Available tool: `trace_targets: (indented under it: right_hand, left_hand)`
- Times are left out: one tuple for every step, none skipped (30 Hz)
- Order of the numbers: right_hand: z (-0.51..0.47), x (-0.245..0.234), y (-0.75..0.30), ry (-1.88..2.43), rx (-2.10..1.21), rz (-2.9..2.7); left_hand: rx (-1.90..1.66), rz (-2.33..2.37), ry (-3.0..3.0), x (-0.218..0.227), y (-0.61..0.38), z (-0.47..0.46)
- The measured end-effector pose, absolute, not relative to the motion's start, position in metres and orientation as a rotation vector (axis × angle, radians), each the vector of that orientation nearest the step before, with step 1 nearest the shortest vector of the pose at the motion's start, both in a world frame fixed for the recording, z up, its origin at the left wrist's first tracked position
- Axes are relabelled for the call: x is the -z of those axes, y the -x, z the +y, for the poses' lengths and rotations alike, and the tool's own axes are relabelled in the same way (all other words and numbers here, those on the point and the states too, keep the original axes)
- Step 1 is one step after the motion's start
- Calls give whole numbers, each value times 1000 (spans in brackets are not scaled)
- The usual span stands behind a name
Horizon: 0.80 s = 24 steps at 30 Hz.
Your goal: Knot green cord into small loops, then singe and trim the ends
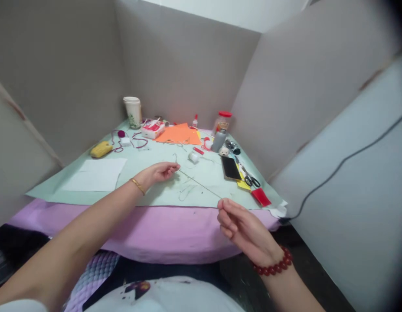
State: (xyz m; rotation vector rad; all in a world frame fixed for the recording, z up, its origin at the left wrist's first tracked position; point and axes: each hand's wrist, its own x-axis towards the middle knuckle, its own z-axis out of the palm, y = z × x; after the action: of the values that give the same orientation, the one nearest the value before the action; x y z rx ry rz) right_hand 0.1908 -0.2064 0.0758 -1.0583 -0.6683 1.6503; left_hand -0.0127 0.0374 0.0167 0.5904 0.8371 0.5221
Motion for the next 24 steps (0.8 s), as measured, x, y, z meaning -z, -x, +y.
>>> trace_targets:
  right_hand:
    - [-210,-81,-197,1044,-1621,-643]
    - [-214,-86,-204,1029,-1590,-624]
    - [-217,-92,-209,1015,-1554,-610]
    - [-220,-97,-214,1000,-1514,-600]
    - [-222,-102,-219,985,-1474,-592]
    - [-224,-106,-222,968,-1439,-585]
    - [-225,-110,-224,949,-1412,-576]
    - [-226,-113,-225,929,-1395,-567]
    - [-226,-115,-226,909,-1388,-557]
    - [-226,-118,-225,893,-1389,-548]
    - [-226,-120,-224,881,-1393,-540]
    - [-227,-122,-223,875,-1396,-538]
    - [-228,-125,-222,871,-1395,-542]
    - [-229,-127,-221,868,-1389,-550]
    - [-231,-130,-220,864,-1381,-559]
    - [-233,-133,-219,860,-1373,-571]
    - [-235,-136,-218,855,-1363,-584]
    - [-237,-139,-217,855,-1354,-598]
    - [-240,-142,-215,859,-1346,-614]
    - [-242,-145,-212,869,-1339,-633]
    - [-245,-148,-209,881,-1334,-656]
    - [-248,-151,-205,894,-1330,-684]
    - [-251,-154,-201,905,-1325,-719]
    - [-255,-156,-197,916,-1324,-762]
  left_hand:
    - [-523,838,-584,-18,13,36]
    - [-527,839,-578,-20,14,34]
    - [-530,841,-574,-21,14,33]
    - [-534,846,-571,-22,14,33]
    - [-541,851,-569,-23,14,33]
    - [-549,858,-568,-23,14,32]
    - [-557,865,-567,-24,13,32]
    - [-564,873,-567,-24,13,32]
    - [-571,880,-567,-25,12,31]
    - [-576,886,-568,-25,12,31]
    - [-582,890,-569,-26,12,30]
    - [-588,894,-570,-27,11,30]
    - [-594,897,-570,-28,11,29]
    - [-600,899,-570,-29,11,29]
    - [-606,903,-570,-30,11,28]
    - [-611,906,-569,-31,11,28]
    - [-615,908,-569,-31,11,27]
    - [-619,908,-569,-32,11,27]
    - [-623,906,-571,-32,11,27]
    - [-627,903,-574,-32,12,27]
    - [-629,900,-578,-32,12,27]
    - [-631,898,-584,-32,13,27]
    - [-631,897,-591,-31,13,26]
    - [-631,896,-601,-31,13,26]
